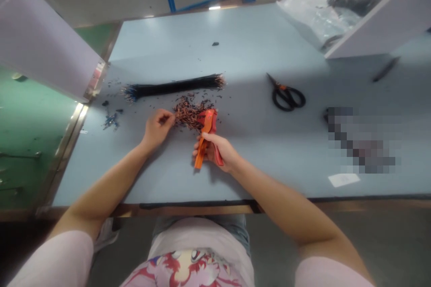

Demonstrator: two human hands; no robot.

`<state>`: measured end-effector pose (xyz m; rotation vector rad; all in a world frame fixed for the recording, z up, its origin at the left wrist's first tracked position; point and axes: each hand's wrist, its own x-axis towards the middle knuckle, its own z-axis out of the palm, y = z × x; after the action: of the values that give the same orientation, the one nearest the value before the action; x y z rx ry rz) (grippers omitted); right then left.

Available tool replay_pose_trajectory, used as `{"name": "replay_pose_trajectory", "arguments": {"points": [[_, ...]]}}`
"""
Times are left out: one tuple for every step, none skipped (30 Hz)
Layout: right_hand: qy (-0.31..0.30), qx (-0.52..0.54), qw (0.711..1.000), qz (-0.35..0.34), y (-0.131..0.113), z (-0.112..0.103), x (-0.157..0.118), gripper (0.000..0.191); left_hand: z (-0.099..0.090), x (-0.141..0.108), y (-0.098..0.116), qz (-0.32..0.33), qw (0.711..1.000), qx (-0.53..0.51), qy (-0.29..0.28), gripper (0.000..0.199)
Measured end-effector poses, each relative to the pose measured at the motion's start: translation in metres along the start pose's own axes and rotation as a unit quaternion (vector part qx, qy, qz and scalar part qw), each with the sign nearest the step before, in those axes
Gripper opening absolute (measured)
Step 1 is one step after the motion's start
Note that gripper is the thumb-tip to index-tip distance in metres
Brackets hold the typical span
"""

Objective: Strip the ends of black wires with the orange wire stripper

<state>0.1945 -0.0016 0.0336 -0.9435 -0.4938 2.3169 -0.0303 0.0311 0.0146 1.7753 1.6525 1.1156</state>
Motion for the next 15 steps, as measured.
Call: {"name": "replay_pose_trajectory", "arguments": {"points": [[0.002,-0.001,1.0,0.0,0.0,0.0,0.0,0.018,0.0,0.001,0.0,-0.038,0.998,-0.059,0.006,0.015],[0.003,-0.001,1.0,0.0,0.0,0.0,0.0,0.017,-0.001,0.002,-0.001,-0.072,0.991,-0.117,0.005,0.016],[0.003,-0.002,1.0,0.0,0.0,0.0,0.0,0.017,-0.001,0.004,-0.002,-0.099,0.98,-0.173,0.0,0.017],[0.003,-0.004,1.0,0.0,0.0,0.0,0.0,0.017,-0.002,0.005,-0.004,-0.119,0.967,-0.226,-0.008,0.018],[0.002,-0.007,1.0,-0.002,0.0,0.001,0.0,0.016,-0.002,0.007,-0.006,-0.132,0.953,-0.273,-0.015,0.02],[0.002,-0.009,1.0,-0.003,0.0,0.001,0.0,0.016,-0.003,0.008,-0.008,-0.141,0.939,-0.313,-0.02,0.021],[0.001,-0.01,1.0,-0.004,0.0,0.001,0.0,0.016,-0.003,0.01,-0.01,-0.149,0.926,-0.345,-0.026,0.022],[-0.001,-0.012,1.0,-0.005,0.0,0.001,-0.001,0.016,-0.004,0.011,-0.012,-0.157,0.915,-0.369,-0.032,0.022],[-0.001,-0.014,1.0,-0.006,0.0,0.001,-0.001,0.016,-0.005,0.012,-0.013,-0.164,0.907,-0.386,-0.041,0.022],[0.0,-0.015,1.0,-0.006,0.0,0.001,-0.001,0.015,-0.006,0.013,-0.014,-0.167,0.901,-0.398,-0.049,0.022],[0.001,-0.016,1.0,-0.006,0.0,0.001,0.0,0.015,-0.006,0.013,-0.015,-0.168,0.897,-0.405,-0.056,0.021],[0.002,-0.017,1.0,-0.005,0.0,0.001,0.0,0.016,-0.007,0.014,-0.015,-0.167,0.895,-0.41,-0.062,0.02],[0.004,-0.018,1.0,-0.005,0.0,0.0,0.0,0.016,-0.007,0.014,-0.015,-0.165,0.894,-0.412,-0.066,0.019],[0.006,-0.018,1.0,-0.006,0.001,0.0,0.0,0.016,-0.007,0.014,-0.014,-0.163,0.894,-0.411,-0.069,0.018],[0.007,-0.018,1.0,-0.006,0.001,0.0,0.0,0.016,-0.007,0.014,-0.014,-0.162,0.895,-0.41,-0.071,0.017]]}}
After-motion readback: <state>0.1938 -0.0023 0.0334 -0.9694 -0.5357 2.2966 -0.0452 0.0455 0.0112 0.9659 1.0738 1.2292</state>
